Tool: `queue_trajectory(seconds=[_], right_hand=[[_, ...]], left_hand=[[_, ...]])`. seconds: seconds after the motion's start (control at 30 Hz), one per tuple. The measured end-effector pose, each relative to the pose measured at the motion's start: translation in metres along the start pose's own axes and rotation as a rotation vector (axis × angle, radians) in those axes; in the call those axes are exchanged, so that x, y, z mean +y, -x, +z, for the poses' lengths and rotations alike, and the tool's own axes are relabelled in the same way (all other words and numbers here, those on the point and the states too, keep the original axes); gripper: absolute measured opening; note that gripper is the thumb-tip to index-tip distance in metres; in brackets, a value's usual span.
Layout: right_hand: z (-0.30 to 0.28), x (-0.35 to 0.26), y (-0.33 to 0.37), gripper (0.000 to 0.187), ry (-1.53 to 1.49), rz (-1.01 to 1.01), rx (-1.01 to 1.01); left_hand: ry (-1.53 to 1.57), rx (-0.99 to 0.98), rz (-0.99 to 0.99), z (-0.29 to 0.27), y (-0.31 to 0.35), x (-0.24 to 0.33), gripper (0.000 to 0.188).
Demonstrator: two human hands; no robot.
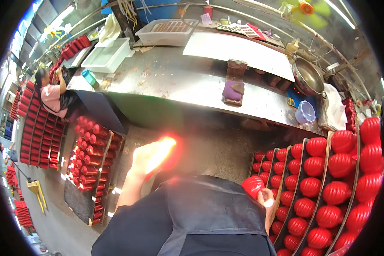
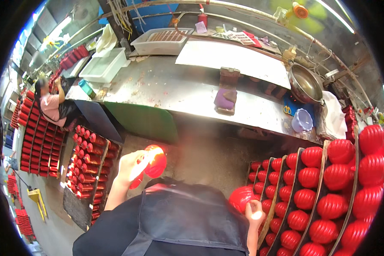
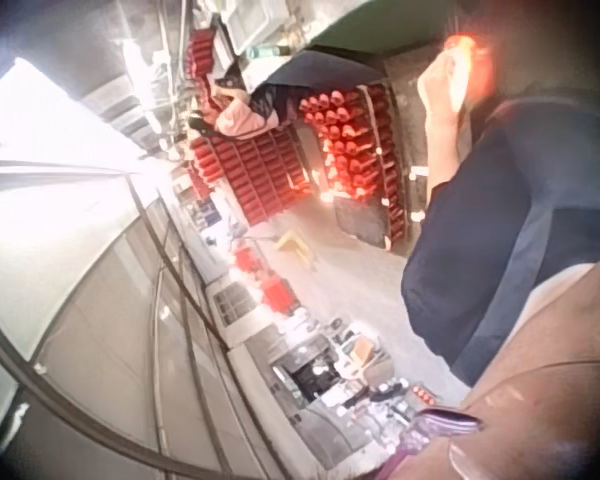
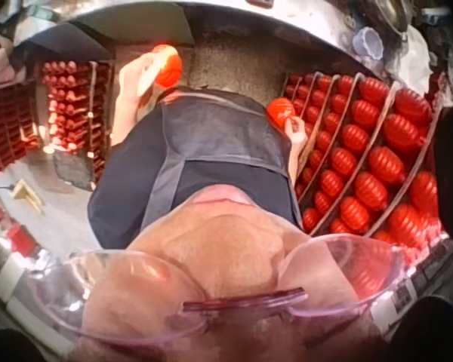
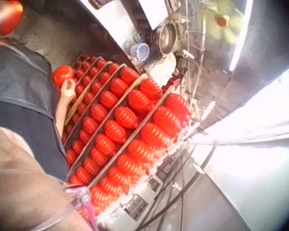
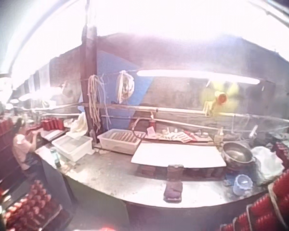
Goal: The person moves a white tray, wipes a metal work surface with a cloth, and then repeatedly picks up red plastic containers from a nearby rack and places them onto the work surface. The person handles the containers one at a time and in small groups, arranging them on the surface.
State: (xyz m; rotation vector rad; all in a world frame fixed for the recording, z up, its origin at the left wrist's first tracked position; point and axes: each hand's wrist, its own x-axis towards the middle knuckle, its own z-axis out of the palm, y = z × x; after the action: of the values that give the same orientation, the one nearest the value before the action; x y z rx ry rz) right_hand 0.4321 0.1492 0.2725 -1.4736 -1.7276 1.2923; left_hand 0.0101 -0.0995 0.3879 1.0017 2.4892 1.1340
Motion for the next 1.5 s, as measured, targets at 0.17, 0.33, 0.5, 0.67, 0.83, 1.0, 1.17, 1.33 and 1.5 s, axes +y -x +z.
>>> queue_trajectory(seconds=[0.17, 0.33, 0.5, 0.67, 0.83, 1.0, 1.17, 1.33, 1.5], right_hand=[[0.023, -0.069, -0.091, 0.019, 0.368, -0.374, -0.160], [0.081, -0.160, -0.175, 0.017, 0.346, -0.537, -0.307], [0.175, -0.233, -0.247, 0.016, 0.324, -0.625, -0.460], [0.315, -0.304, -0.306, 0.016, 0.178, -0.616, -0.600], [0.461, -0.360, -0.348, 0.019, 0.135, -0.567, -0.659], [0.591, -0.384, -0.388, 0.022, 0.077, -0.668, -0.626], [0.676, -0.383, -0.427, 0.023, 0.051, -0.481, -0.589], [0.721, -0.379, -0.451, 0.024, -0.017, -0.344, -0.447], [0.732, -0.382, -0.459, 0.023, 0.064, -0.336, -0.344]], left_hand=[[0.058, 0.151, 0.002, -0.007, -0.098, 0.039, 0.021], [-0.086, 0.291, -0.118, -0.011, -0.192, 0.032, 0.021], [-0.218, 0.273, -0.119, -0.011, -0.301, -0.039, 0.028], [-0.240, 0.264, -0.148, -0.010, -0.411, -0.112, 0.030], [-0.151, 0.281, -0.201, -0.021, -0.499, -0.159, 0.029], [-0.128, 0.318, -0.194, -0.027, -0.574, -0.199, 0.030], [-0.147, 0.319, -0.162, -0.017, -0.634, -0.233, 0.033], [-0.154, 0.297, -0.208, 0.001, -0.677, -0.243, 0.032], [-0.068, 0.281, -0.172, 0.013, -0.711, -0.243, 0.031]])
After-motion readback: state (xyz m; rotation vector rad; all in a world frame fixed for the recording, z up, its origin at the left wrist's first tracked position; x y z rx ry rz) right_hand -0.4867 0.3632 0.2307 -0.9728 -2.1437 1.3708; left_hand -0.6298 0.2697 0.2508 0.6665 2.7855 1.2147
